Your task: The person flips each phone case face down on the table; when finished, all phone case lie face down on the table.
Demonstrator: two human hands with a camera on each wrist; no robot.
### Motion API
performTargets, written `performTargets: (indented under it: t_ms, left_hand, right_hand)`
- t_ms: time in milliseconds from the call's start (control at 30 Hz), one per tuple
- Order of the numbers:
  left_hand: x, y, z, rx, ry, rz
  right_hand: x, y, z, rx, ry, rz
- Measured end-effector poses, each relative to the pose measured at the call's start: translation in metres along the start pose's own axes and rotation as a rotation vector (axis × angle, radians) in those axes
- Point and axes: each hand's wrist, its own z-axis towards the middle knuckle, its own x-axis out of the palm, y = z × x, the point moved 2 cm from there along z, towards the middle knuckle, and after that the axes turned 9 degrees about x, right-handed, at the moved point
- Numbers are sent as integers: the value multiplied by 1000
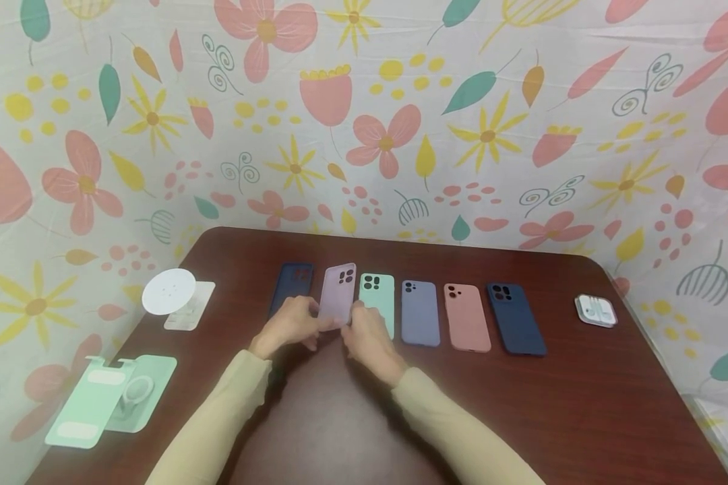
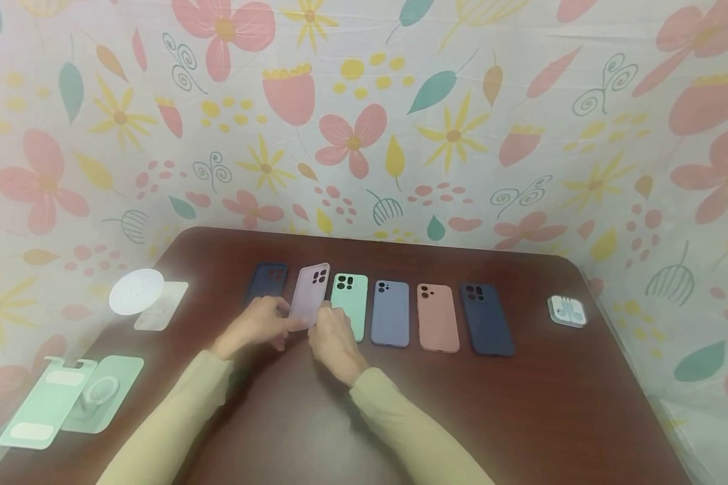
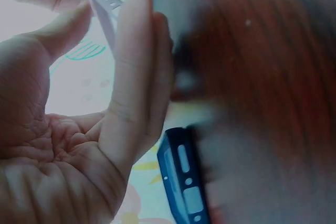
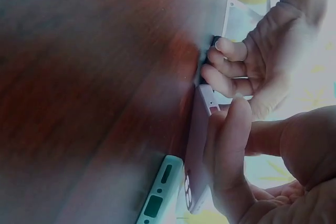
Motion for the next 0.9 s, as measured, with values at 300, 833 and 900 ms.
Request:
performTargets:
  t_ms: [300,833,900]
  left_hand:
    - [4,0,0,6,-57,-84]
    - [12,1,5,17,16,-285]
    - [12,2,5,5,38,-362]
  right_hand:
    - [-3,1,0,-71,-55,22]
    - [-22,34,-30,-83,-53,84]
    - [-17,29,-25,-110,-47,93]
